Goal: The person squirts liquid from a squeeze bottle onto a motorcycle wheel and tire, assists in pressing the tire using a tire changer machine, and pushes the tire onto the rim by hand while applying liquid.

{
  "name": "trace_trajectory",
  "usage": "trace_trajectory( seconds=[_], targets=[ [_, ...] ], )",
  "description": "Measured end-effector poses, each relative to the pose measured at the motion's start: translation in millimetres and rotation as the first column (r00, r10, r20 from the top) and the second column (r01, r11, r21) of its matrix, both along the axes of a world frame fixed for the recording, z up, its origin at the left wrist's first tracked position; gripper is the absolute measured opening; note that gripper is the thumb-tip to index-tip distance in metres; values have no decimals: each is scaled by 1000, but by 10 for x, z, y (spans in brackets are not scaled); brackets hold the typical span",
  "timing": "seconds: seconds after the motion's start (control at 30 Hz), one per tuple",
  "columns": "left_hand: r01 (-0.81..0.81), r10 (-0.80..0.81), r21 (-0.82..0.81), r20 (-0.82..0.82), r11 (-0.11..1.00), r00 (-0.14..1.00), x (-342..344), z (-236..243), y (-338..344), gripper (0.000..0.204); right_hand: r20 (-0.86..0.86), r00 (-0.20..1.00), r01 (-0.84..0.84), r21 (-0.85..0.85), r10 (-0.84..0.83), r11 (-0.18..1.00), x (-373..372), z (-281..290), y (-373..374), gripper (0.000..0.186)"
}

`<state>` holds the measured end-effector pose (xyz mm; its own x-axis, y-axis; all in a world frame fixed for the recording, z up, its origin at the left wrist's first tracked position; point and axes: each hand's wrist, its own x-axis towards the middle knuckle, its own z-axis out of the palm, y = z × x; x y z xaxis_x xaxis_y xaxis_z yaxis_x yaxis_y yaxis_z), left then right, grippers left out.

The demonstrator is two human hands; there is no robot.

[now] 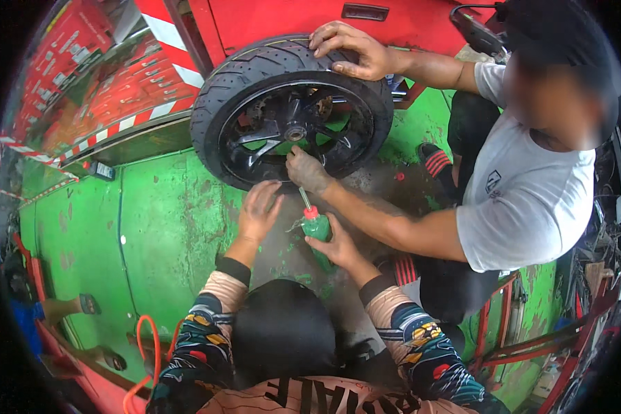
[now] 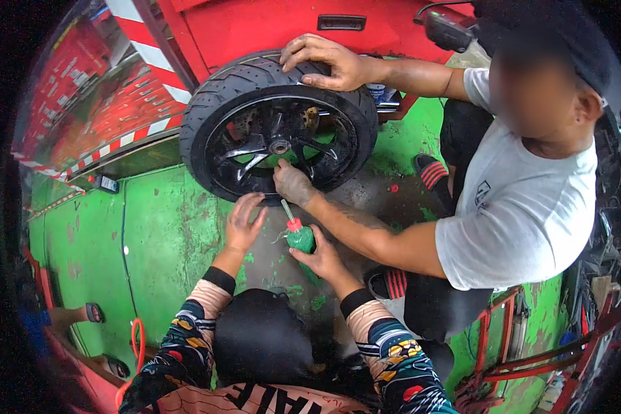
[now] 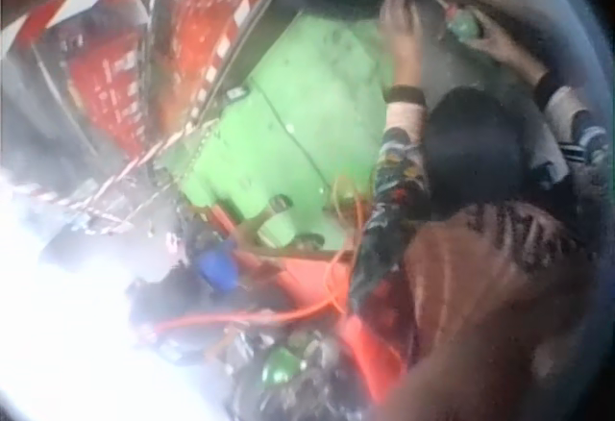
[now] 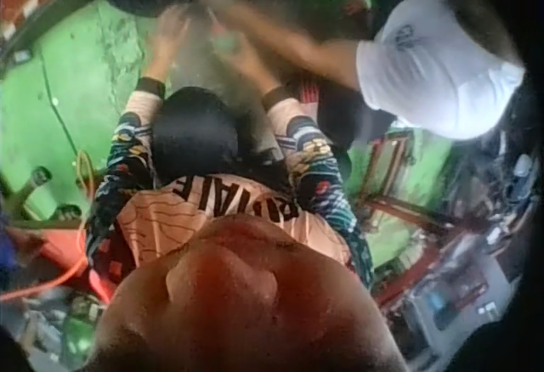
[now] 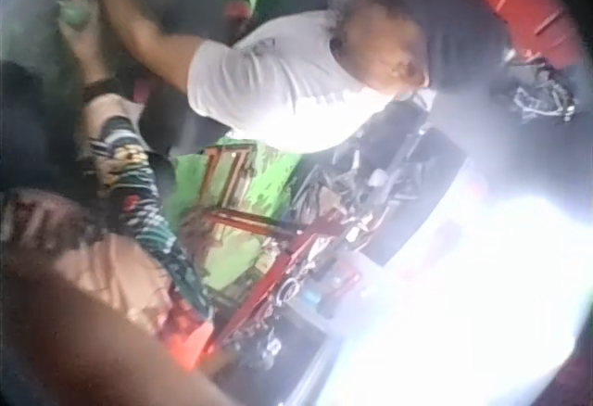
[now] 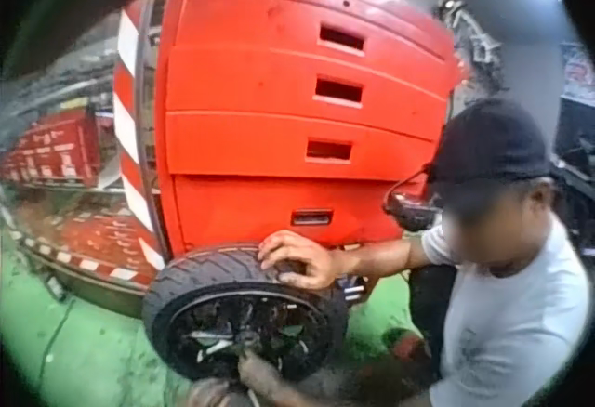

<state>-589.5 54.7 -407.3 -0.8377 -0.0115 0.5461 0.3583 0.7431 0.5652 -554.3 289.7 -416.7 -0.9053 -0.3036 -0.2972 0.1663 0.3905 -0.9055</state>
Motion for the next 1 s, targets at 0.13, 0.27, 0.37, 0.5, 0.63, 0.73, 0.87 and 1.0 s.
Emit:
trace_trajectory(
  seconds=[0.13, 0.27, 0.37, 0.5, 0.63, 0.73, 0.87, 1.0],
  targets=[
    [83, -82, -43, 22, 996, 996, -79, -157, 88, 33, 19, 1000, 0, -52, 1, 999, -138, -183, -77, 85],
    [160, -164, -83, -43, 984, 985, -315, -281, 32, 45, 9, 999, -49, -154, 51, 987, -279, -259, -216, 82],
    [198, -199, -60, -13, 978, 980, -502, -330, -21, 46, 28, 997, -75, -111, 78, 991, -390, -235, -283, 81],
    [168, -168, 5, 2, 986, 986, -563, -402, -15, 40, -140, 990, -27, -63, 18, 998, -475, -203, -359, 66],
    [84, -85, 21, 34, 996, 996, -486, -516, -60, 38, -182, 982, -46, 42, 53, 998, -476, -242, -439, 66],
    [52, -52, 4, 39, 999, 998, -381, -562, -131, 41, 14, 999, -48, -162, 51, 986, -417, -273, -483, 80],
    [57, -56, -3, 57, 998, 997, -220, -546, -199, 41, 4, 996, -84, -2, 84, 996, -303, -257, -493, 83],
    [74, -70, -111, 42, 991, 997, -58, -534, -226, 43, 21, 994, -109, -15, 109, 994, -208, -193, -481, 83]
  ],
)
